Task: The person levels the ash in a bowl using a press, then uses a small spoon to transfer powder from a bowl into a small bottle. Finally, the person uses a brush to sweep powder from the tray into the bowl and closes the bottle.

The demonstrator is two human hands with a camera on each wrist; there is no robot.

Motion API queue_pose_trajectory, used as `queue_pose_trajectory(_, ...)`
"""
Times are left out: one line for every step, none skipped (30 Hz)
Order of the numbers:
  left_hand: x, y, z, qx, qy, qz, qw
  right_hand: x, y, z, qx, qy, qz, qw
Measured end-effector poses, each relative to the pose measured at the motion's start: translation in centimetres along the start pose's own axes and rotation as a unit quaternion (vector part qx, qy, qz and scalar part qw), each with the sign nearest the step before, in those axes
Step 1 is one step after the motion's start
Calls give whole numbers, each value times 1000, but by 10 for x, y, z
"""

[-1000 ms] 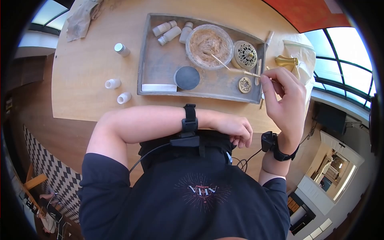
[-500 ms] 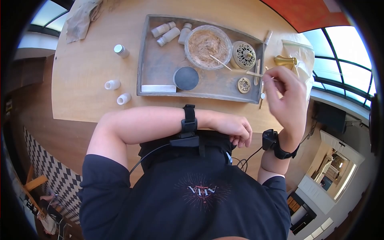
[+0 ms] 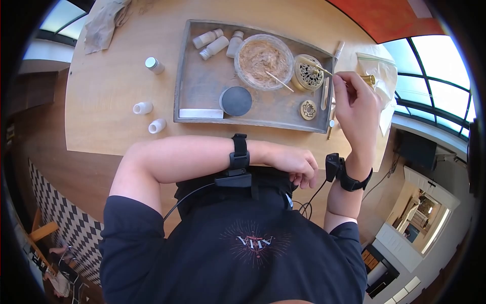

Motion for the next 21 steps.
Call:
queue_pose_trajectory(1,0,0,-1,-1,-1,1000,0,-1,0,-1,24,38,999)
queue_pose_trajectory(0,0,0,-1,-4,-1,1000,3,-4,0,-3,47,77,996)
queue_pose_trajectory(0,0,1,-2,-6,-1,1000,4,-8,0,-6,70,116,991)
queue_pose_trajectory(0,0,1,-1,-5,0,1000,4,-11,1,-4,60,112,992)
queue_pose_trajectory(0,0,0,1,-4,1,1000,2,-14,3,-3,49,107,993)
queue_pose_trajectory(0,0,0,2,-4,1,1000,2,-15,3,-1,39,103,994)
queue_pose_trajectory(-1,0,0,3,-5,1,1000,4,-15,3,-6,41,82,996)
queue_pose_trajectory(-1,-1,-1,3,-6,1,1000,6,-14,1,-11,44,62,997)
queue_pose_trajectory(-1,-1,-1,4,-7,1,1000,7,-14,1,-16,46,41,998)
queue_pose_trajectory(-1,-1,-1,4,-8,1,1000,6,-15,1,-7,47,55,997)
queue_pose_trajectory(-1,-1,-1,4,-8,1,1000,5,-16,3,2,47,68,997)
queue_pose_trajectory(0,-1,-1,4,-8,1,1000,5,-17,4,11,47,82,996)
queue_pose_trajectory(-1,-1,-1,4,-8,1,1000,5,-18,3,8,42,100,994)
queue_pose_trajectory(-1,-1,-1,5,-9,1,1000,5,-19,2,6,38,118,992)
queue_pose_trajectory(-1,-1,-1,6,-9,1,1000,4,-20,2,3,34,137,990)
queue_pose_trajectory(-1,-1,-1,5,-10,0,1000,5,-21,2,2,59,125,990)
queue_pose_trajectory(-1,-1,-1,4,-10,-2,1000,4,-21,2,0,85,112,990)
queue_pose_trajectory(-1,-1,-1,4,-11,-2,1000,3,-22,2,-1,110,99,989)
queue_pose_trajectory(-1,-2,-2,4,-11,-3,1000,3,-22,2,2,98,93,991)
queue_pose_trajectory(-1,-2,-2,4,-12,-2,1000,3,-22,2,5,85,87,993)
queue_pose_trajectory(-1,-2,-2,4,-12,-3,1000,3,-22,2,8,73,81,994)
Point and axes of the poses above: each hand's wrist, its own y-axis towards the middle knuckle, its own x-axis out of the back of the hand, z = x × y, the point moved 4 cm from there along y, towards the middle knuckle, and after that the axes turned 10 degrees about z, right-handed, at the moved point
